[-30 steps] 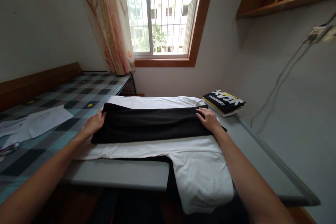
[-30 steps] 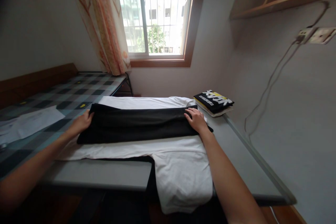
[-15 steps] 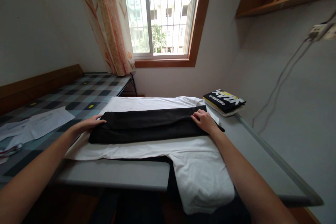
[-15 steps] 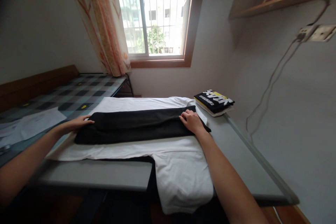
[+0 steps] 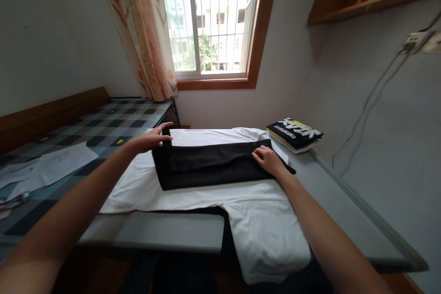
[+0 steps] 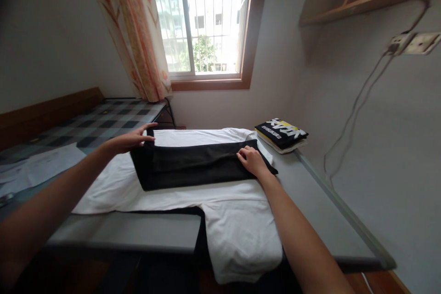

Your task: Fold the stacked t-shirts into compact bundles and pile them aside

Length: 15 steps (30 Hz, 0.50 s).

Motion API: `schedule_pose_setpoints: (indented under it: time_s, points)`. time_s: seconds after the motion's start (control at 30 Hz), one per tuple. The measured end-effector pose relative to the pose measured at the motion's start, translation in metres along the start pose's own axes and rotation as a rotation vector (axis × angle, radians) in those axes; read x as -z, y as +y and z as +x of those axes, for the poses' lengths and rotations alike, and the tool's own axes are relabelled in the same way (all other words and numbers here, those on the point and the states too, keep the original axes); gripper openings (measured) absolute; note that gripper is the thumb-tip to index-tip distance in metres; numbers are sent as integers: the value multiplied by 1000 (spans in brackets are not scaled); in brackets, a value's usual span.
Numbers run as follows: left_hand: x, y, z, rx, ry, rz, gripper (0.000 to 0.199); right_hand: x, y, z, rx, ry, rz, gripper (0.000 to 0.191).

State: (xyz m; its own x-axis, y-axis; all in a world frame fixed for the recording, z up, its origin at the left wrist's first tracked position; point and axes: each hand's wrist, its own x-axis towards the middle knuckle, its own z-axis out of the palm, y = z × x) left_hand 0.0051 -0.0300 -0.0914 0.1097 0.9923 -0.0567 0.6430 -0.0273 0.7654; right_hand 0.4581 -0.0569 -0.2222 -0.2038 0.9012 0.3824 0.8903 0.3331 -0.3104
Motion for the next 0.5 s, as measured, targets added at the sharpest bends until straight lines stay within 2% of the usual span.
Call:
schedule_pose_setpoints:
  time_s: [0.07, 0.1, 0.17, 0.2, 0.27, 0.33, 0.4, 0.5]
  points:
    - [-37, 26, 9, 4, -273, -81, 69, 0, 1, -1, -4, -2, 21, 24]
    - [-57, 36, 13, 16, -364, -90, 65, 0, 2, -1, -6, -3, 31, 23]
    - [-99, 49, 17, 16, -467, -35, 61, 0, 3, -2, -10, -2, 45, 24]
    - [-119, 51, 18, 10, -479, 38, 61, 0, 3, -2, -14, -1, 50, 24]
    - [-151, 52, 18, -48, -420, 271, 60, 0, 5, -2, -25, -1, 63, 24]
    - [-172, 48, 18, -182, -280, 503, 55, -1, 6, -2, -31, -4, 81, 24]
    - [-180, 45, 19, -245, -173, 638, 53, -1, 6, -1, -33, -7, 98, 24]
    - [-179, 42, 22, -210, -154, 650, 52, -2, 6, -1, -31, -8, 113, 23]
